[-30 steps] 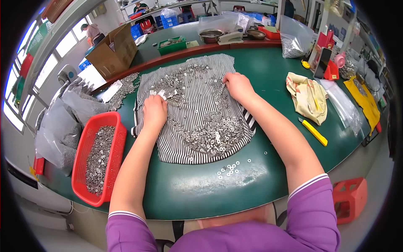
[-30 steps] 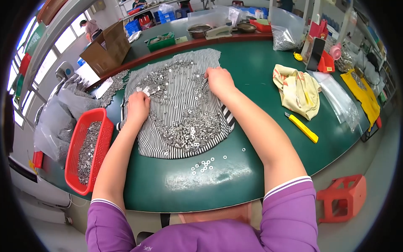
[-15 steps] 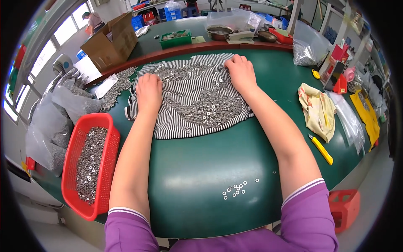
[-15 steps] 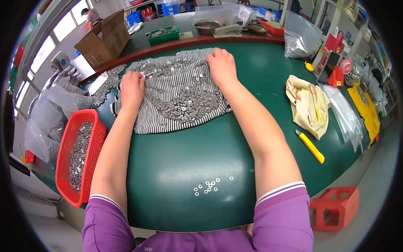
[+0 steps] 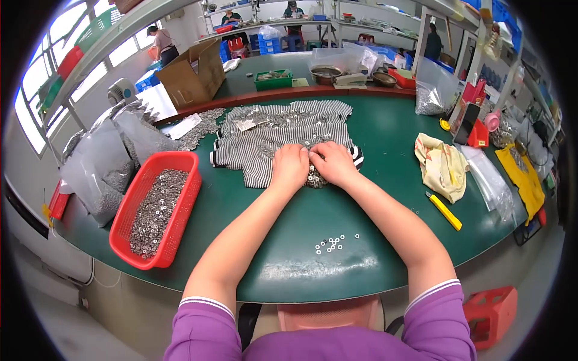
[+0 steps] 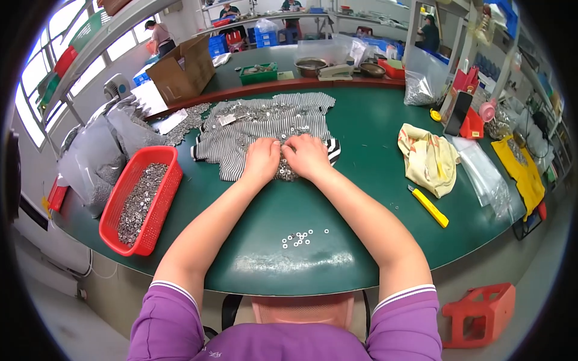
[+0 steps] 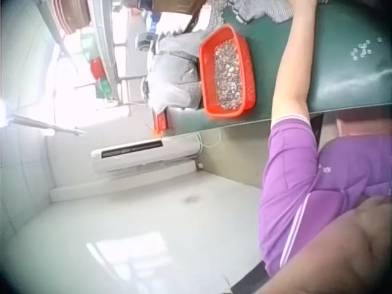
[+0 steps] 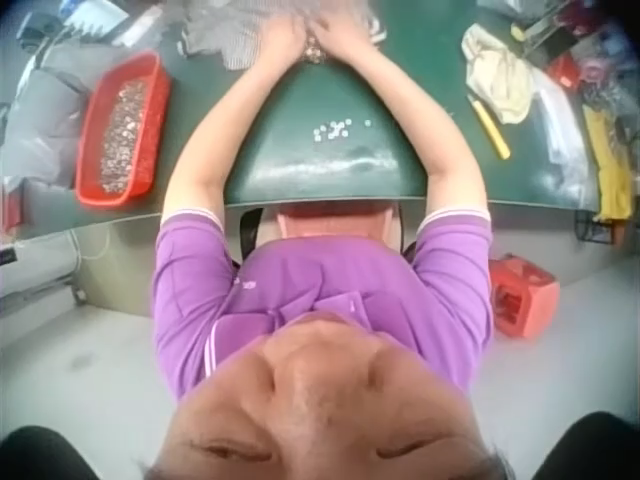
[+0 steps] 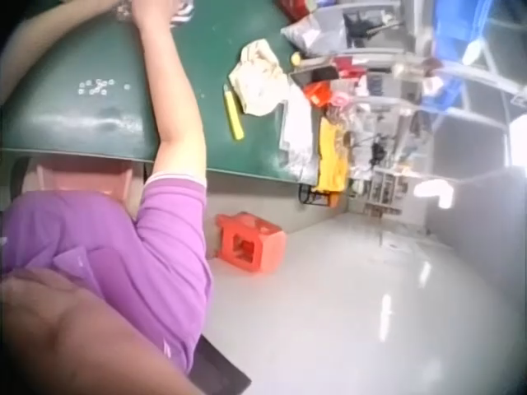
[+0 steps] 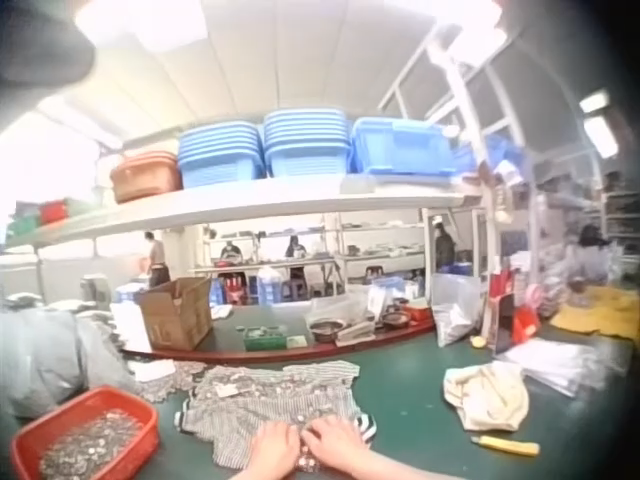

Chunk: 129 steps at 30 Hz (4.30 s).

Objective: Picking up and stringing small metal rings onto a thin metal rod at a workbench.

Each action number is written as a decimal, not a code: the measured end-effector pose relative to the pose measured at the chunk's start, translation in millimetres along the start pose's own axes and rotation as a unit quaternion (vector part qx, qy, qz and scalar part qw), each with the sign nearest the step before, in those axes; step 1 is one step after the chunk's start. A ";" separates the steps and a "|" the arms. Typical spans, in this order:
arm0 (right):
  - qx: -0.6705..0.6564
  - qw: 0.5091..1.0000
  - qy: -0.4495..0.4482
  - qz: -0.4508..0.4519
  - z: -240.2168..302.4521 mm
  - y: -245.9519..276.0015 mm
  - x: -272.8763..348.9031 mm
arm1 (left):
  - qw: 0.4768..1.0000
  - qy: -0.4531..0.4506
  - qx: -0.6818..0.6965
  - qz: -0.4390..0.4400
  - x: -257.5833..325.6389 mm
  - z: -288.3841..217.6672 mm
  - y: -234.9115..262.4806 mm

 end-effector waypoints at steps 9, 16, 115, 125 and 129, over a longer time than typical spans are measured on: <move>0.050 0.996 0.069 -0.003 27.9 3.6 25.2 | 0.999 -0.020 0.023 -0.013 25.5 -26.2 5.8; -0.003 0.990 0.131 -0.047 31.9 8.4 48.8 | 0.995 -0.068 0.069 -0.020 51.9 -43.6 11.3; -0.092 0.995 0.042 0.006 23.1 29.9 117.3 | 0.989 -0.032 -0.078 0.125 130.3 -48.7 30.4; -0.080 0.982 0.132 0.109 55.8 4.6 111.8 | 0.968 -0.080 -0.051 0.232 128.1 -58.3 15.6; -0.080 0.974 0.147 0.152 62.9 2.9 129.1 | 0.962 -0.093 -0.054 0.250 140.4 -63.7 14.9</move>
Point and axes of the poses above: each hand's wrist, its own x-axis away from the middle knuckle, its own y-axis out of the back of the hand, z = x × y, the point moved 9 cm from there along -x, towards the middle knuckle, and after that the axes turned 13 degrees about z, right-handed, at the moved point
